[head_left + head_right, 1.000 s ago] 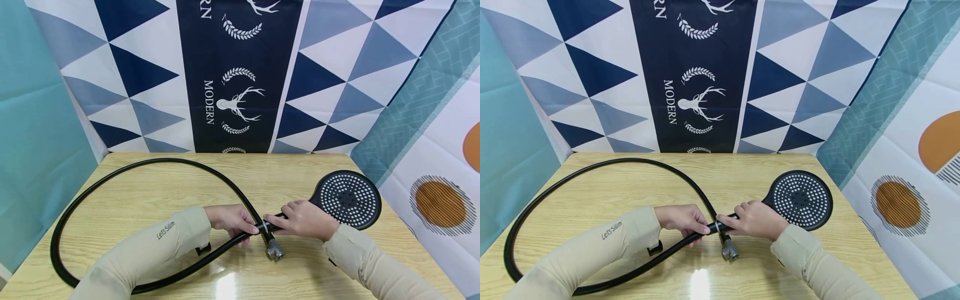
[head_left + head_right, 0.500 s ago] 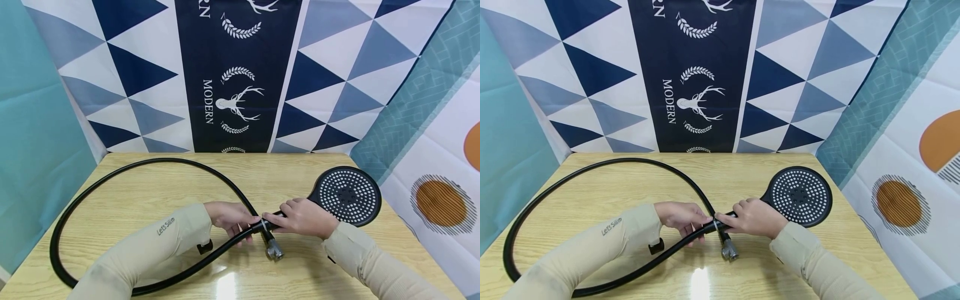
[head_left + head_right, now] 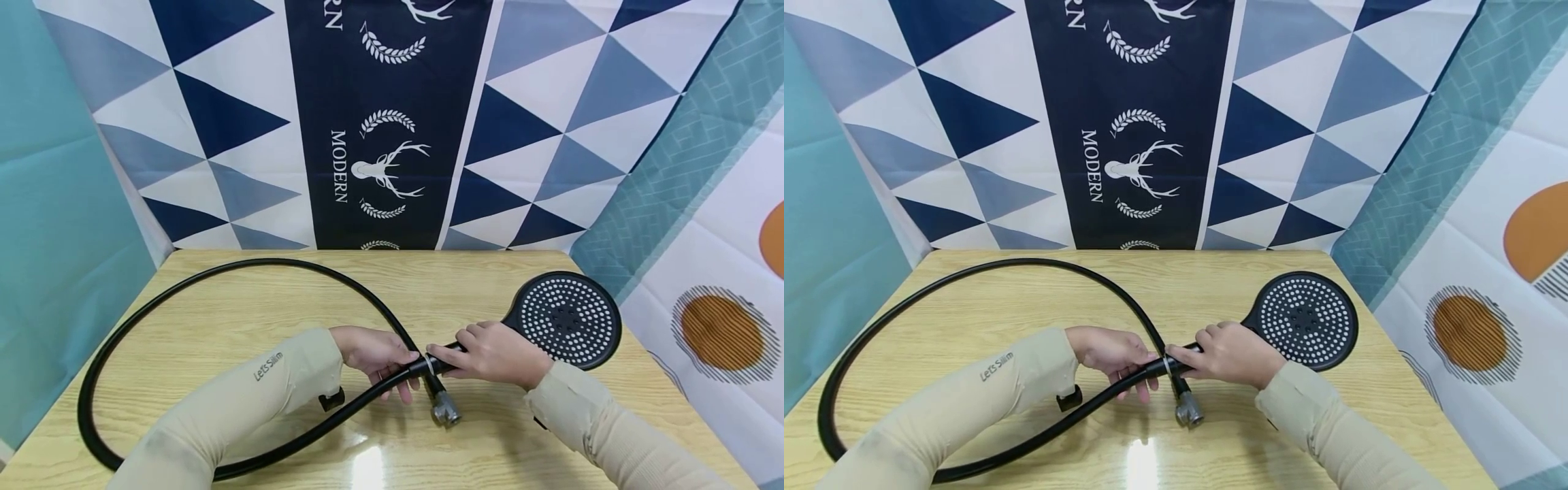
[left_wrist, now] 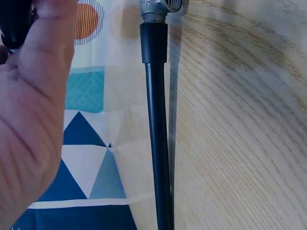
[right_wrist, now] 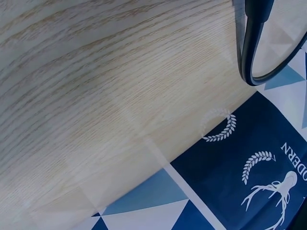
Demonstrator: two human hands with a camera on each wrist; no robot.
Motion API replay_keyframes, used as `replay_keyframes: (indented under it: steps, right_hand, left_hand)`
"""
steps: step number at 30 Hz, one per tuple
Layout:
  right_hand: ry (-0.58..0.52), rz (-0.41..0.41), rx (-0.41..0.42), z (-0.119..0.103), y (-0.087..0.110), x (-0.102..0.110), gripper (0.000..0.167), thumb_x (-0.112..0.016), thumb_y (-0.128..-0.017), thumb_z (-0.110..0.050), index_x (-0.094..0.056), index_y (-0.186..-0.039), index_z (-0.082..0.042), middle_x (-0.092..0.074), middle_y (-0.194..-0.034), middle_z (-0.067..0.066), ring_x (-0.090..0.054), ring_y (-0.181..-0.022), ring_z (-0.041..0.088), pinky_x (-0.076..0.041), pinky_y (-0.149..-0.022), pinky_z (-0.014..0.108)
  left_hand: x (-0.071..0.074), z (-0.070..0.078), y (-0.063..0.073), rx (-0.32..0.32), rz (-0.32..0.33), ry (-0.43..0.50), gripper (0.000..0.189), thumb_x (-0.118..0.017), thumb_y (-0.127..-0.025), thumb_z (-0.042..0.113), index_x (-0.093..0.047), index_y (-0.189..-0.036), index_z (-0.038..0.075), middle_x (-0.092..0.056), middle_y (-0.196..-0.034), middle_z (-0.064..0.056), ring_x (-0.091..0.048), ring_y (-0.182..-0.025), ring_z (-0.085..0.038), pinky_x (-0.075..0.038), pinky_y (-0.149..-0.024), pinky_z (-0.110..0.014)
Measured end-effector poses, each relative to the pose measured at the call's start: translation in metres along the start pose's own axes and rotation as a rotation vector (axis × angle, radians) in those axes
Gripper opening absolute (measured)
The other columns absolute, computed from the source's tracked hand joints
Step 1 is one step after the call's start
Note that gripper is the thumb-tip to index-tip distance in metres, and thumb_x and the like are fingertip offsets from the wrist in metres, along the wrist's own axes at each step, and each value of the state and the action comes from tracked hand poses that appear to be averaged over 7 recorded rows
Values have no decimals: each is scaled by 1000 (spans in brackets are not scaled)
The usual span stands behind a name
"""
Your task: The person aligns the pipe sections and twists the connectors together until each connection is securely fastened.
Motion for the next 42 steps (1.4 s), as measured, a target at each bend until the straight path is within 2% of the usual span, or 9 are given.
replay_keyframes:
  steps: [6,13,18,24,33,42]
  right_hand:
    - [0,2,2,-1,0,0,42,-29,-106,-40,-63,-115,-16,-47,-60,-1,-43,-45,11,-38,-41,25]
    - [-4,4,8,-2,-1,-2,42,-31,-105,-41,-64,-115,-16,-47,-60,-3,-42,-44,10,-38,-41,23]
    - [15,0,9,-1,-3,-2,43,-29,-106,-41,-64,-114,-17,-47,-59,-3,-42,-44,9,-39,-41,22]
    - [9,2,10,-3,-3,-2,43,-30,-105,-41,-64,-114,-16,-46,-59,-3,-42,-44,9,-38,-41,23]
    - [24,-51,26,-4,-1,-4,45,-28,-105,-43,-63,-114,-18,-48,-59,-3,-44,-44,9,-40,-42,22]
    - [5,-29,29,-4,-1,-3,43,-32,-104,-44,-64,-114,-17,-47,-59,-3,-43,-44,8,-39,-42,22]
  left_hand:
    - [0,-2,-2,-4,-4,6,43,-31,-107,23,-60,-103,-8,-68,-100,-24,-59,-63,-16,-50,-60,-27]
    - [1,-2,-1,-20,-9,16,37,-33,-107,21,-59,-94,-2,-68,-81,-8,-61,-65,-15,-50,-62,-26]
    - [3,-3,0,-28,11,28,36,-33,-107,19,-58,-91,-2,-66,-75,-5,-61,-64,-14,-50,-60,-25]
    - [3,-3,0,-41,38,25,35,-35,-106,17,-59,-93,-5,-65,-73,-5,-61,-62,-13,-50,-59,-24]
    - [4,-5,-1,-50,92,5,39,-39,-105,18,-52,-108,-19,-66,-73,-4,-60,-60,-13,-50,-58,-24]
    - [3,-5,-2,-63,109,0,36,-40,-105,17,-55,-101,-15,-65,-71,-3,-60,-56,-11,-49,-56,-23]
Point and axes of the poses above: each hand's wrist, its own y-axis away from the middle knuckle, its own x-axis out of the back of the hand, z = x × y, the point moved 9 cm from there along -y, towards the middle knuckle
